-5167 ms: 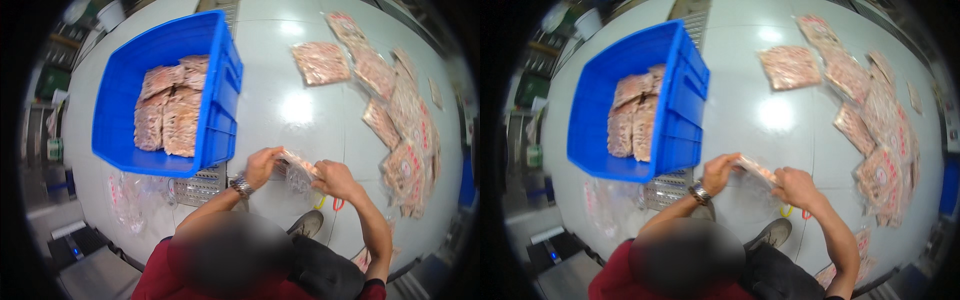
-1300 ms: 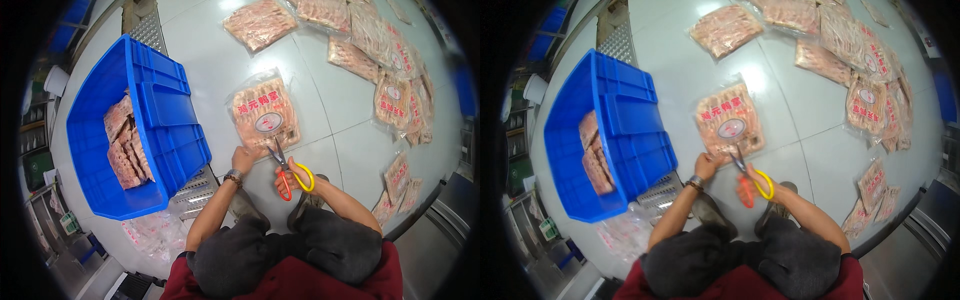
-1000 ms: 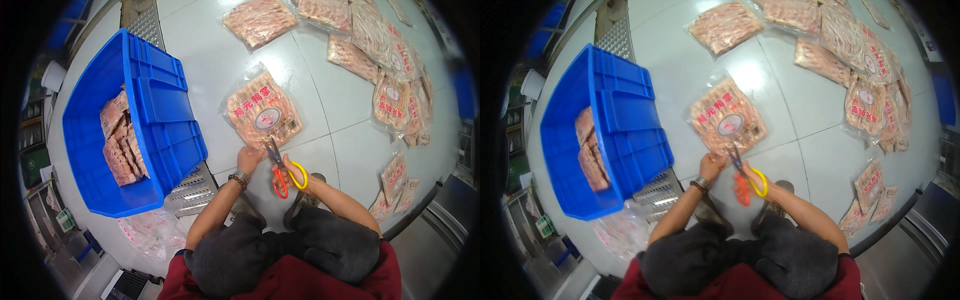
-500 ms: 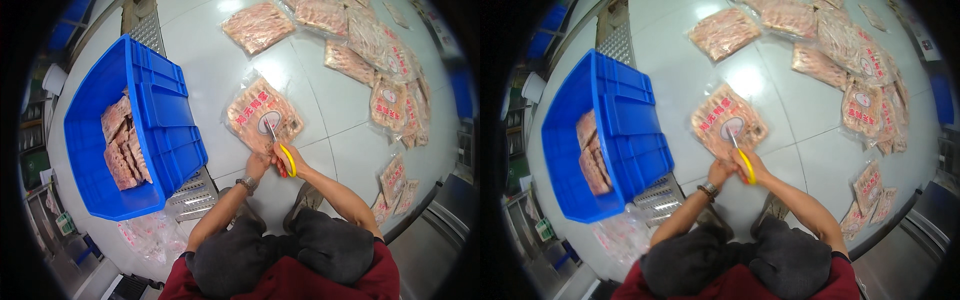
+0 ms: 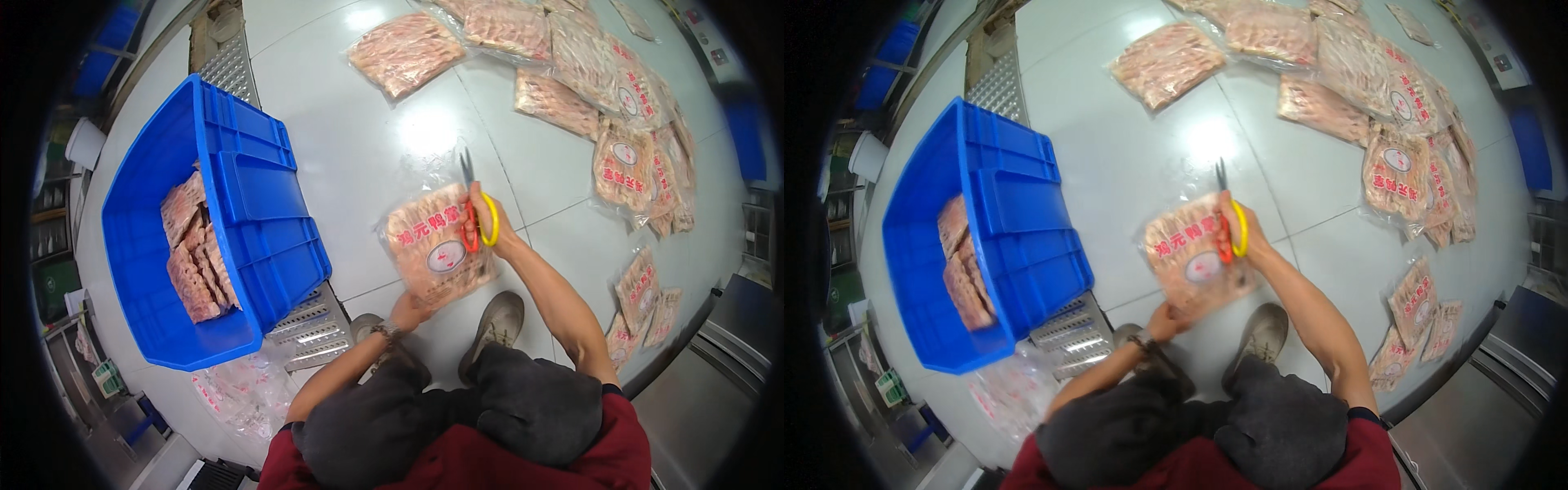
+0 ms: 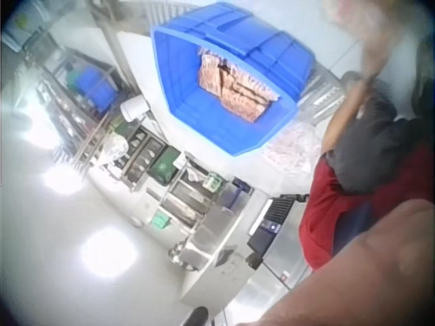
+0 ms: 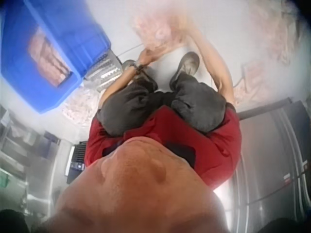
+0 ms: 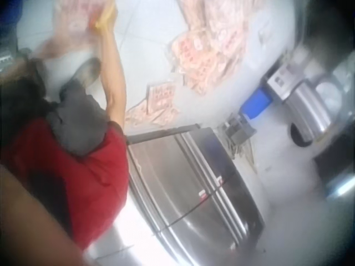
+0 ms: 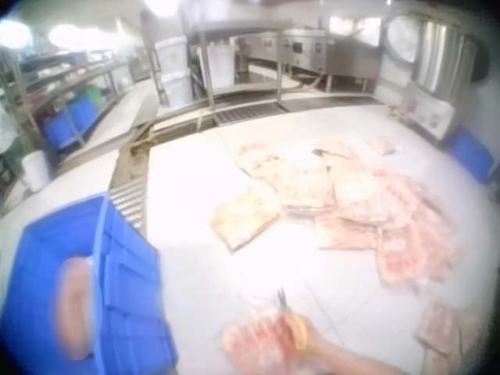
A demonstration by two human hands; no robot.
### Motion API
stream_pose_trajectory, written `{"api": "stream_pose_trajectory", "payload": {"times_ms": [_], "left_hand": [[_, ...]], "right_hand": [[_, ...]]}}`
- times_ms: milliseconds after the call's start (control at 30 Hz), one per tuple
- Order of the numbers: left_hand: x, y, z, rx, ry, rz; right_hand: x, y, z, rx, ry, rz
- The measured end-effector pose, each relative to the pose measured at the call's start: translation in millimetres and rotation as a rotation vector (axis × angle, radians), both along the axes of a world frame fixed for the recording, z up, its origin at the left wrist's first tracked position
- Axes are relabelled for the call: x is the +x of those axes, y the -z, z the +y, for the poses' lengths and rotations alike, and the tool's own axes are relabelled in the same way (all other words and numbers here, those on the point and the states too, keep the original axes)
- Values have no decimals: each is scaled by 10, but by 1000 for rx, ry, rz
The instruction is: The person uses yellow-handled scissors to cut open vacuum-sealed packages of raw meat. After opening each package, the person removes the meat and places it into a blue plastic crate, discarding the empty plastic packaging.
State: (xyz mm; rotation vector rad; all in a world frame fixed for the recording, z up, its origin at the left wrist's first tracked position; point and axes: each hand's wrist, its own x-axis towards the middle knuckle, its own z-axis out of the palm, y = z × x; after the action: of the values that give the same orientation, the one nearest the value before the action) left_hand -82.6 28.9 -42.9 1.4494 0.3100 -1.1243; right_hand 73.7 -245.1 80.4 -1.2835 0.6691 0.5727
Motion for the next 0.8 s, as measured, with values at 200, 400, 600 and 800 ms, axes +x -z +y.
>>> {"api": "stream_pose_trajectory", "payload": {"times_ms": [200,400,600,800], "left_hand": [[559,-731,210,624,306,-795],[1121,-1040,-165,767,503,-1140],[1314,-881,-108,785,786,-1260],[1176,-668,-91,873,832,-1413]], "right_hand": [[-638,-255,-365,135,-369,19],[-1204,-122,-42,266,-498,101],[-1253,-205,105,277,-571,203],[-1388,40,204,262,-474,169]]}}
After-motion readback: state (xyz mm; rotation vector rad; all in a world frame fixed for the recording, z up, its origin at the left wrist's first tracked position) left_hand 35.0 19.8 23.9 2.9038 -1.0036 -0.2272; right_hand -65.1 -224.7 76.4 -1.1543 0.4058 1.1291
